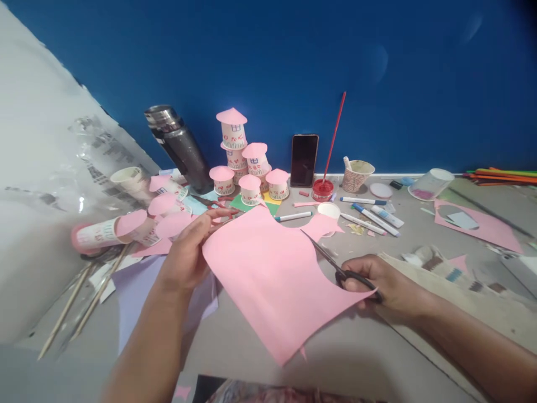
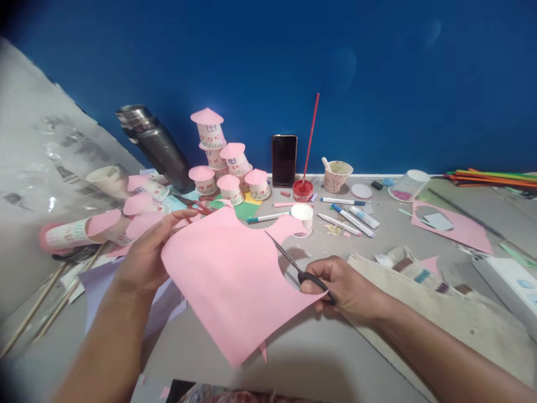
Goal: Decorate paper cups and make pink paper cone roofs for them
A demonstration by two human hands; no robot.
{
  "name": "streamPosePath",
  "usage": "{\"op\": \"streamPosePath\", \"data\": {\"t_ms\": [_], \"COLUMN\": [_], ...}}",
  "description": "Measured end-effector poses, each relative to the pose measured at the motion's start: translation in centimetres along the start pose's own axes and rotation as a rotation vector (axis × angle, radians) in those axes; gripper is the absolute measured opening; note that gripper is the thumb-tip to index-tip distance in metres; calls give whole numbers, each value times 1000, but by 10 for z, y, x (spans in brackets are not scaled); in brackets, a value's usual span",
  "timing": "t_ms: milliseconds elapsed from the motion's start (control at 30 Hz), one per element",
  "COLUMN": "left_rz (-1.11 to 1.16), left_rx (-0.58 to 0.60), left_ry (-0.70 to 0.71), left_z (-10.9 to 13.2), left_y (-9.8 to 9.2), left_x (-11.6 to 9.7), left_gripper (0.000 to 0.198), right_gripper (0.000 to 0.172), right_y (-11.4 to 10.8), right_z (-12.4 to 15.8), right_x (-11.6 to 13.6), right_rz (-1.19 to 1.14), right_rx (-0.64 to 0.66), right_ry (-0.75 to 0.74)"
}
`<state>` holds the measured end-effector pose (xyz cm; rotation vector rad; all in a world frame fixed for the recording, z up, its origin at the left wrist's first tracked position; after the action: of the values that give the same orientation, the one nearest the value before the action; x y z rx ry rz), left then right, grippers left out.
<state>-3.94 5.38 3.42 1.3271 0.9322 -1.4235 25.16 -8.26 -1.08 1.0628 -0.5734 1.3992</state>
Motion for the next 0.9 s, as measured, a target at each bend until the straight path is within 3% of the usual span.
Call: {"op": "streamPosePath", "data": {"t_ms": [67, 133, 233, 300, 367, 433, 500, 667, 900], "left_rz": [40, -67, -288, -308, -221, -164, -194, -273, -237], "left_rx": [23, 75, 317, 490, 724, 798, 717, 322, 188], "left_ry": [-23, -52, -107, -92, -11, 75, 73, -114, -148], "left_z": [-1, 3, 17, 28, 39, 43, 42, 38, 44], "left_y": [6, 17, 35, 43, 53, 59, 64, 62, 59], "left_x": [4, 8, 17, 20, 19, 17, 20, 34, 29], "left_gripper": [35, 31, 35, 41, 59, 83, 94, 87, 70], "right_gripper": [58, 61, 60, 58, 57, 55, 53, 58, 63], "right_y": [1, 2, 2, 1, 0, 0, 1, 4, 6], "right_z": [-1, -2, -3, -4, -4, -5, -5, -7, -7], "right_x": [0, 1, 2, 1, 1, 1, 0, -4, -3], "right_rz": [-107, -204, -296, -326, -341, -360, -381, -354, -275], "right_rx": [-14, -18, -9, 1, 7, 1, -8, 21, 6], "right_ry": [-13, -35, -63, -76, -94, -109, -112, -134, -174]}}
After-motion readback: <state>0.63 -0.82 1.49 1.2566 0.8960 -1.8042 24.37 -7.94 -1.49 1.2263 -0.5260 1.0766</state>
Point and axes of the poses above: each hand's wrist, its own z-axis away from the middle knuckle, its own y-axis out of the palm, x = y × z, the point moved 5 cm from there along -z, towards the middle knuckle, and after that the axes turned 13 degrees about -z, right-handed, at the moved point
